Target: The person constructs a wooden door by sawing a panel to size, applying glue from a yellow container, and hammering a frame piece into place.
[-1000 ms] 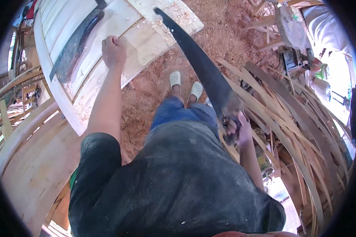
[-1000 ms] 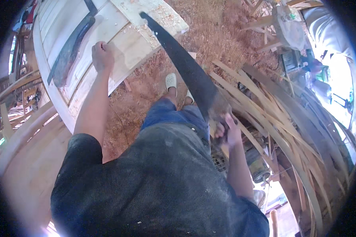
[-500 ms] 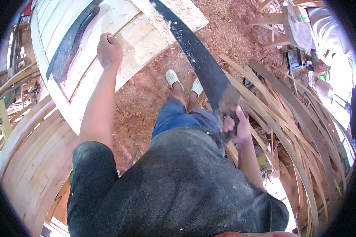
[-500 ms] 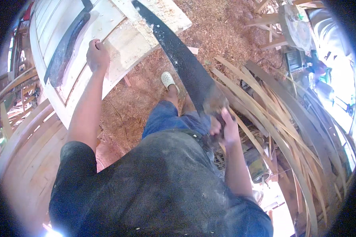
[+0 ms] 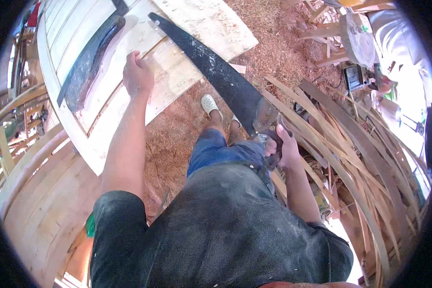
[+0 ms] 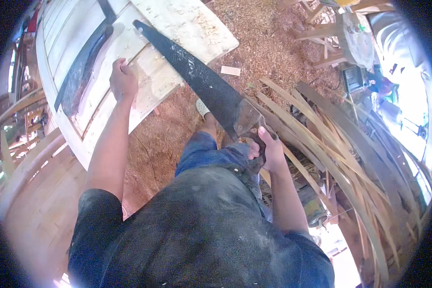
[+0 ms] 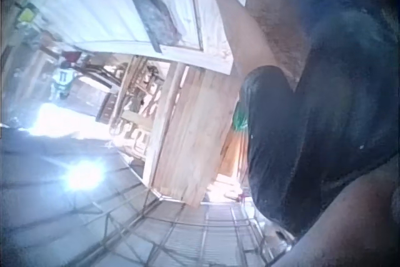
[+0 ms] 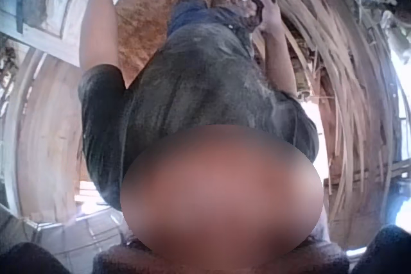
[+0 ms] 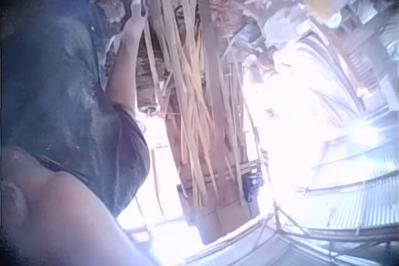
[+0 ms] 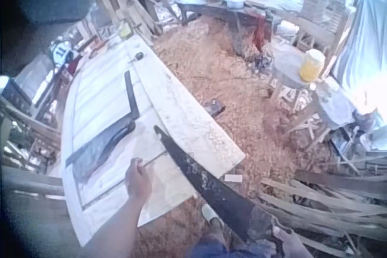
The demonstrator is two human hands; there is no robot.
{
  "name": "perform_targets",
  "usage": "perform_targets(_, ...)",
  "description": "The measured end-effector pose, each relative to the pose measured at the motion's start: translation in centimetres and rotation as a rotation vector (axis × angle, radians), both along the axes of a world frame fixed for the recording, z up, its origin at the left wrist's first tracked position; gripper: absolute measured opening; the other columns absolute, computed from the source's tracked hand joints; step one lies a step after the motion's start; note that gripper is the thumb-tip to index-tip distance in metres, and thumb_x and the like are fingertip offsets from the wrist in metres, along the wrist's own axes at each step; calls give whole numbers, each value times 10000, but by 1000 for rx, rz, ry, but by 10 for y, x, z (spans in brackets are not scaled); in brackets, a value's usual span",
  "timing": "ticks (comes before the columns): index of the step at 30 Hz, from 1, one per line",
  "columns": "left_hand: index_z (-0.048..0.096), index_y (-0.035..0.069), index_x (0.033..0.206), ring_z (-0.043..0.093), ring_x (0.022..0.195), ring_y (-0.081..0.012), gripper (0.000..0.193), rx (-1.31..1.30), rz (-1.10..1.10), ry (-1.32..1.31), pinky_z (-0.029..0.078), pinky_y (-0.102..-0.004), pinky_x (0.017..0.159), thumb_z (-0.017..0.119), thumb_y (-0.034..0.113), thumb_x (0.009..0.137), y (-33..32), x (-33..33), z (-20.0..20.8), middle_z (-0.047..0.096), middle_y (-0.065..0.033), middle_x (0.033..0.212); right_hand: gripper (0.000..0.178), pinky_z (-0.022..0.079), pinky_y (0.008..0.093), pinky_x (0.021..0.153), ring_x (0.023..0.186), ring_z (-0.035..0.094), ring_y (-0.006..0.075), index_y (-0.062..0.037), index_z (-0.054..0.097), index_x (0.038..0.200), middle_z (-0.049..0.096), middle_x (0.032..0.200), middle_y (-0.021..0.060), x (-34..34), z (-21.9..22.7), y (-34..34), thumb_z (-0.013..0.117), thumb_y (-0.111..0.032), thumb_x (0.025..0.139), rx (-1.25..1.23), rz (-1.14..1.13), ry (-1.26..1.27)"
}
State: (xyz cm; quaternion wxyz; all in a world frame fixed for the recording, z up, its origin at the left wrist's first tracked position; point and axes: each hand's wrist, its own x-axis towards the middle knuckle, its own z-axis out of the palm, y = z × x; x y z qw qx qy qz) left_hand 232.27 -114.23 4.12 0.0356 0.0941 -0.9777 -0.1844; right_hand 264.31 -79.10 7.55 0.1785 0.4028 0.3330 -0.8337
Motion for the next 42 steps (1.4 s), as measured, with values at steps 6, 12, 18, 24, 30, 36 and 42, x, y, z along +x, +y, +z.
perform_targets(6,591,138,1332,705,1021,-410,315,28,17,91,517,-518,903,485,224,1049,-2,0,-1,737,-232,1064,539,469,357,612,574,494,163,-89,538,866,478,657,6,-24,-3,-3,573,-596,1044,84,-52,40)
perform_targets(12,611,132,1311,704,1032,-417,310,-23,14,89,517,-520,909,483,214,1041,-7,0,-9,740,-230,1084,462,471,381,547,531,491,164,-65,604,1111,452,627,5,41,-18,15,637,-518,1028,33,-170,-106)
perform_targets(18,606,107,1314,676,1137,-412,322,-18,3,30,515,-516,966,490,198,1027,7,-5,6,713,-219,1226,419,453,373,533,494,460,169,-103,594,1013,433,597,-2,-27,4,-37,570,-519,1063,152,-166,-63)
perform_targets(24,607,112,1298,680,1130,-413,305,15,37,-2,516,-519,955,481,200,1034,0,-5,3,719,-226,1197,371,492,346,521,502,501,153,-105,597,1032,477,611,-4,-77,-20,-39,607,-475,1060,161,-167,-10)
perform_targets(30,604,117,1316,695,1107,-401,319,-56,20,24,521,-515,954,475,203,1036,-5,3,4,731,-214,1179,388,471,383,490,509,494,162,-75,617,1116,484,628,16,6,7,-10,595,-458,1055,6,-142,-60)
perform_targets(36,631,132,1289,710,1026,-417,297,1,8,122,519,-536,901,497,220,1040,4,-5,-2,744,-232,1068,408,496,378,562,494,468,176,-113,542,967,427,598,-7,-105,-22,-41,669,-496,1023,-21,-251,-55)
perform_targets(42,640,120,1291,710,1025,-421,304,3,42,81,521,-534,894,500,222,1041,-6,-3,-4,743,-241,1070,474,474,352,524,503,464,151,-84,612,1175,417,599,-23,0,-8,-13,504,-536,1085,111,-64,-32)
